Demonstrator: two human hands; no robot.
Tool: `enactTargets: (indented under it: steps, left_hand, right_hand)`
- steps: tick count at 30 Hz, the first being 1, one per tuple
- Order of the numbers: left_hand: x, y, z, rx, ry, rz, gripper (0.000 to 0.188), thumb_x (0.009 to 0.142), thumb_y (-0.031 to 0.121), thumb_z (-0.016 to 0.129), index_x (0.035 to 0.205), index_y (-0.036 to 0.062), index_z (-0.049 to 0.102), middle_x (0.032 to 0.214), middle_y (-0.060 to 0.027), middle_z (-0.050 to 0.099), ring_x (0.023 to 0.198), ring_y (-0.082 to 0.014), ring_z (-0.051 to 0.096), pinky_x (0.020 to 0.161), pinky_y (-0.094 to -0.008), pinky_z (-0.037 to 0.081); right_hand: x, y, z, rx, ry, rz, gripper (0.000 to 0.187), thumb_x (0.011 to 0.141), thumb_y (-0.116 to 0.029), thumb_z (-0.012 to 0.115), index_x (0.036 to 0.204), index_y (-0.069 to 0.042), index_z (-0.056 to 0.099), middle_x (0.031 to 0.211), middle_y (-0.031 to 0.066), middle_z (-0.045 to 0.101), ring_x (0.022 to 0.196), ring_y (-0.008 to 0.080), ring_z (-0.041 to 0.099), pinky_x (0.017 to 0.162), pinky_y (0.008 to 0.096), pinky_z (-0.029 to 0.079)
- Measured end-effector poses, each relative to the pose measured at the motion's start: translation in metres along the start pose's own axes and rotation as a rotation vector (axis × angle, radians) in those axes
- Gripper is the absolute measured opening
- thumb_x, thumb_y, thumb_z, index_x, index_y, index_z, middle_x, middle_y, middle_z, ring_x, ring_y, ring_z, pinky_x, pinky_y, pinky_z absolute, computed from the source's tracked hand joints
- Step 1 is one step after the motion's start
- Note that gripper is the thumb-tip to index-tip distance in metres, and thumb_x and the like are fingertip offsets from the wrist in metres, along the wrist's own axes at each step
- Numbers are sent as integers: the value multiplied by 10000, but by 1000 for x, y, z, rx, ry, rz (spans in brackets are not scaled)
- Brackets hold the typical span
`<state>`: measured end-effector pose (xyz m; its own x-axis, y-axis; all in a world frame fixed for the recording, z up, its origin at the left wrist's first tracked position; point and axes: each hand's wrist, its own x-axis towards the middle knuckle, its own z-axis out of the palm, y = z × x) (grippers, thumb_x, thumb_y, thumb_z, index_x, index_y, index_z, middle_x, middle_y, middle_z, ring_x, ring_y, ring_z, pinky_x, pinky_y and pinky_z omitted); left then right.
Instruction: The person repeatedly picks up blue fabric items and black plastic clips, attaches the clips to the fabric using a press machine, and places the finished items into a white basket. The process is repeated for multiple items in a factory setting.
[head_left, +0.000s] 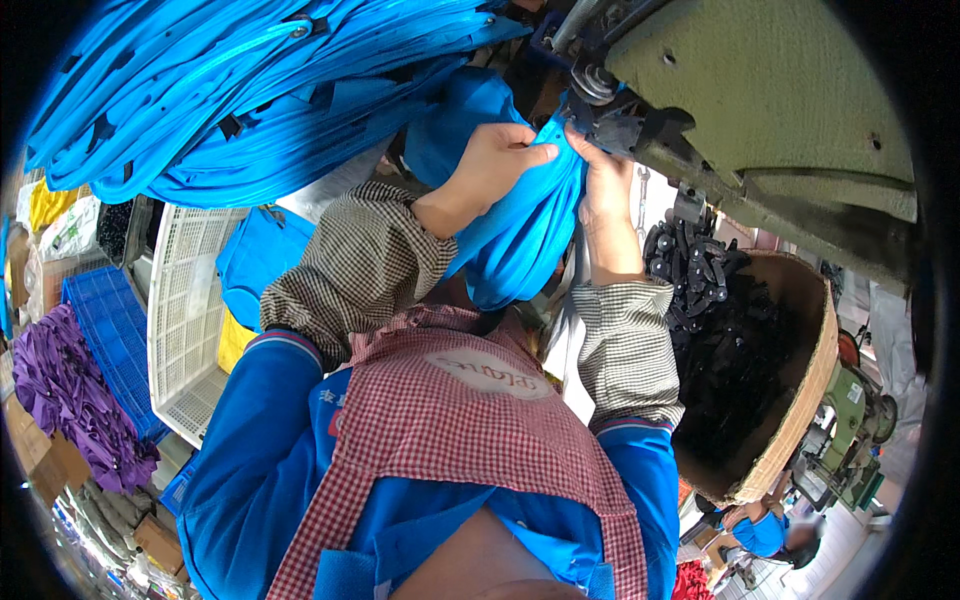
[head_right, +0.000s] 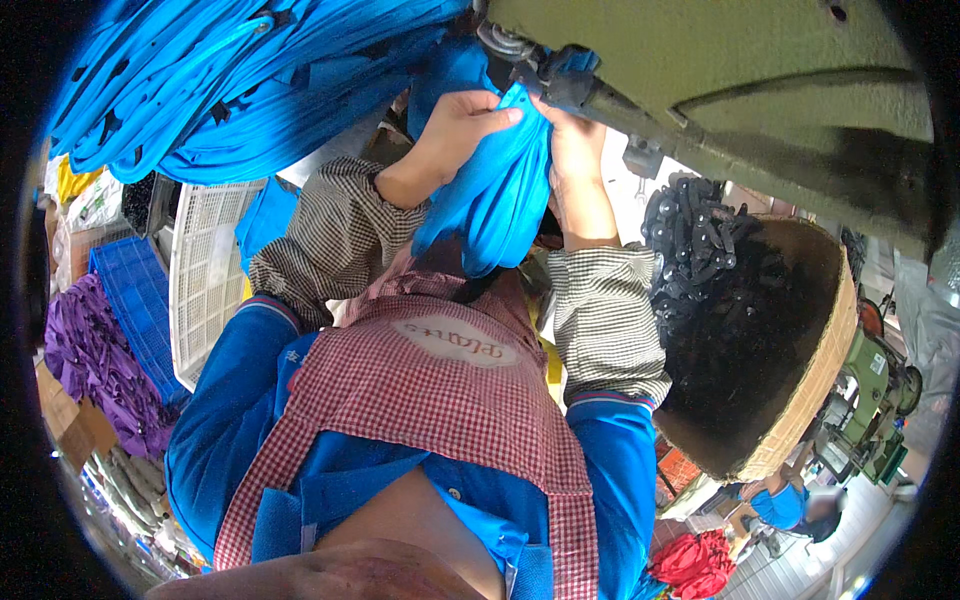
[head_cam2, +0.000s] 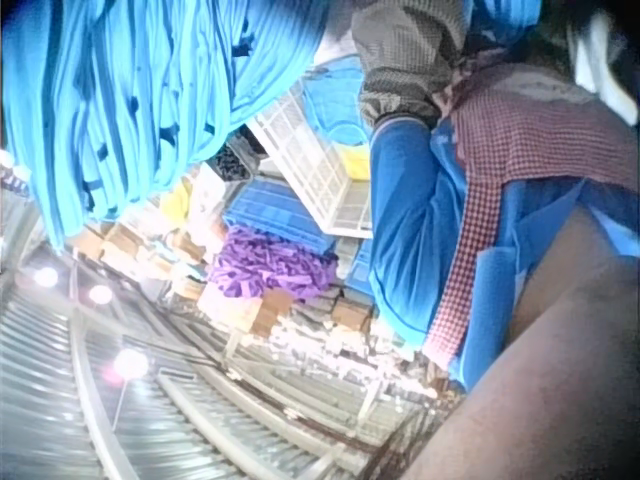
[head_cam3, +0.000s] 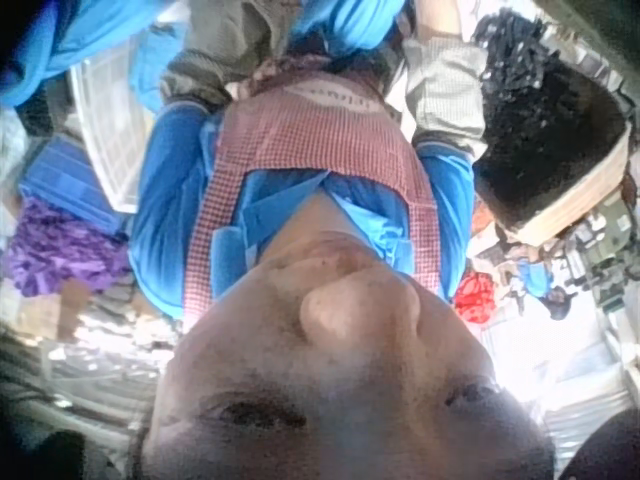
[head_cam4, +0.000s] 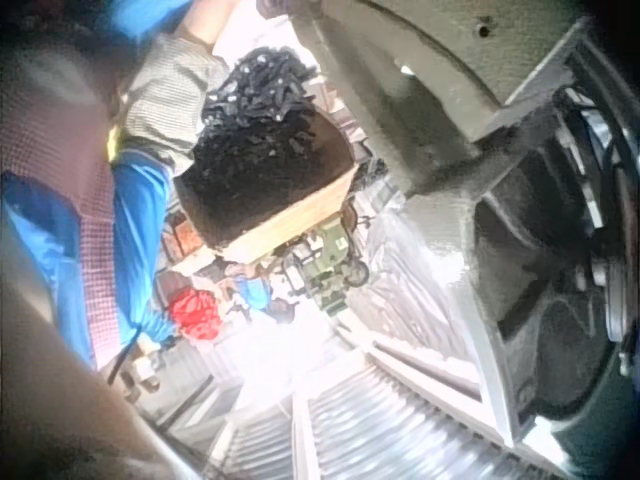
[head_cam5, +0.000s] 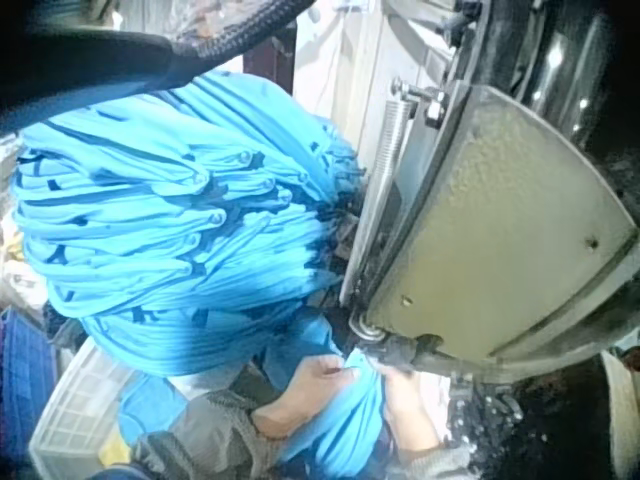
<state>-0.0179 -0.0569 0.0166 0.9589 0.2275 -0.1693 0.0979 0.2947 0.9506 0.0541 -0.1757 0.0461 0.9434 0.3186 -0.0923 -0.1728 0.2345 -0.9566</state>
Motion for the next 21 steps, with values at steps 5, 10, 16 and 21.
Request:
enactTargets:
  steps: [5,10,16,21]
  left_hand:
    - [1,-4,-1,-135,20,-260,162,811,146,625,872,-4,637,771,3,611,652,-61,537,570,-209,435]
    - [-21,-21,-9,125,21,59,159,803,132,642,903,9,628,798,33,599,716,-35,513,626,-192,409]
    - [-23,-8,-10,-260,-118,-171,193,836,142,606,984,19,614,871,-22,636,749,-75,580,696,-212,461]
    - [-14,-5,-19,-247,-150,-231,218,834,152,605,1004,16,609,870,-38,638,746,-88,590,700,-224,467]
  right_hand:
    - [4,7,-3,51,11,142,362,723,-7,664,1061,26,540,999,113,600,890,211,572,814,315,457]
    - [-21,21,-35,332,-128,388,403,882,-314,529,1120,11,526,1092,113,575,954,182,549,869,330,432]
    - [-87,52,-87,56,-176,315,485,923,-402,425,1132,25,524,1088,111,583,955,168,552,869,294,431]
    - [-95,45,-242,-1500,514,86,343,768,-303,634,1021,-73,614,919,120,651,803,259,617,774,356,471]
